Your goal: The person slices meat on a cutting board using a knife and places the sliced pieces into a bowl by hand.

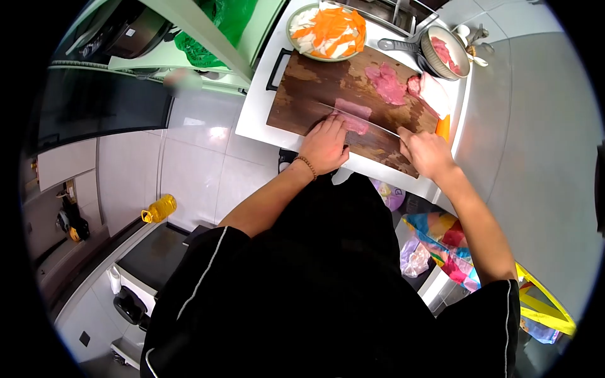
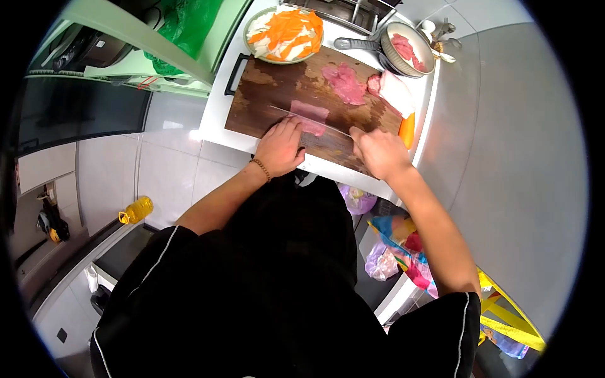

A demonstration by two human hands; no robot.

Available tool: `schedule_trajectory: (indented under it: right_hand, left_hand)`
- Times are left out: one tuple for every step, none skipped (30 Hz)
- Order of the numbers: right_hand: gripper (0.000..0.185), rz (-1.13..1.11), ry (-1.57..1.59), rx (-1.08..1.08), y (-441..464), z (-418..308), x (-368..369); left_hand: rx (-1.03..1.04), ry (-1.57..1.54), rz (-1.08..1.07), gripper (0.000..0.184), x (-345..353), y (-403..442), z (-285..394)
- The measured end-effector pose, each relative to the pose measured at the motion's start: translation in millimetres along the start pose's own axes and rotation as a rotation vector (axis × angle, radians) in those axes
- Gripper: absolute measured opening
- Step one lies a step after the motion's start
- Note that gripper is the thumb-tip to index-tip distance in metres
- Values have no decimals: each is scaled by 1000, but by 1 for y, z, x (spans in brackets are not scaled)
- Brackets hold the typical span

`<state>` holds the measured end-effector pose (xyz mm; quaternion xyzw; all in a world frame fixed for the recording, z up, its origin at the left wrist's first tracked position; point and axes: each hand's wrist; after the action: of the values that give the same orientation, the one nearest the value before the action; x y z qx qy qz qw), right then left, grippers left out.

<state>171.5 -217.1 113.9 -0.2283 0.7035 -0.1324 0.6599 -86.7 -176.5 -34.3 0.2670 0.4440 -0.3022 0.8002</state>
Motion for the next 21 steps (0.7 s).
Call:
schedule_trajectory:
  right_hand:
    - [26, -5, -2, 10, -3, -3, -3]
    - [27, -11, -4, 19, -5, -6, -4]
    - [34, -18, -21, 24, -6, -4, -3]
    - [35, -12, -15, 22, -9, -2, -1]
    - [37, -6, -9, 21, -11, 2, 0]
    - [38, 0, -5, 21, -14, 3, 0]
    - [38, -4, -37, 45, -17, 2, -4]
    - [37, -2, -56, 46, -17, 4, -3]
    - [37, -1, -74, 47, -18, 8, 0]
    - [37, 1, -91, 49, -19, 10, 1]
    - [36, -7, -100, 54, -20, 11, 1]
    - [35, -14, -108, 59, -20, 11, 1]
    - [34, -22, -117, 64, -20, 11, 0]
    - [32, -34, -113, 82, -22, 9, -3]
    - [31, -45, -107, 99, -24, 6, -6]
    - [30, -55, -102, 115, -25, 5, -8]
    - [29, -52, -58, 103, -23, 5, -7]
    - [28, -49, -12, 92, -21, 7, -6]
    - [27, -46, 33, 84, -21, 10, -7]
    - [25, -46, 114, 91, -20, 13, -10]
    - [24, -42, 193, 99, -19, 16, -14]
  left_hand:
    - [5, 0, 3, 64, 0, -1, -1]
    - [9, 1, 7, 65, 2, -1, -3]
    - [15, 0, 8, 65, 1, -2, -3]
    - [12, -5, 1, 66, 0, -2, -4]
    - [10, -12, -6, 66, -1, -2, -3]
    - [10, -20, -12, 67, -3, -2, -3]
    - [9, -21, -11, 67, -2, -3, -3]
    - [10, -23, -10, 67, -1, -4, -3]
    - [11, -25, -11, 67, -1, -4, -3]
    - [9, -21, -5, 67, -1, -4, -3]
    - [7, -18, 1, 67, -1, -4, -3]
    - [4, -15, 6, 68, -1, -4, -2]
    - [1, -16, 2, 69, -1, -4, -2]
    - [-2, -17, -2, 70, -1, -4, -2]
    - [-6, -17, -7, 71, -1, -4, -1]
    - [-3, -8, 22, 66, -2, -4, -1]
    - [2, 2, 52, 62, -3, -4, -1]
    - [9, 10, 81, 58, -3, -3, 0]
    - [14, -83, 93, 51, 0, -4, -3]
    - [21, -175, 106, 45, 3, -6, -14]
    - [31, -268, 121, 39, 6, -3, -23]
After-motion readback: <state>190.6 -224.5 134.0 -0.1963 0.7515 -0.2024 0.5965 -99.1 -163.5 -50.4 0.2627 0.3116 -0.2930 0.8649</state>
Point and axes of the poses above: each hand's wrist, its own y-axis towards the middle knuckle, its own x-axis out of the palm, z = x × y
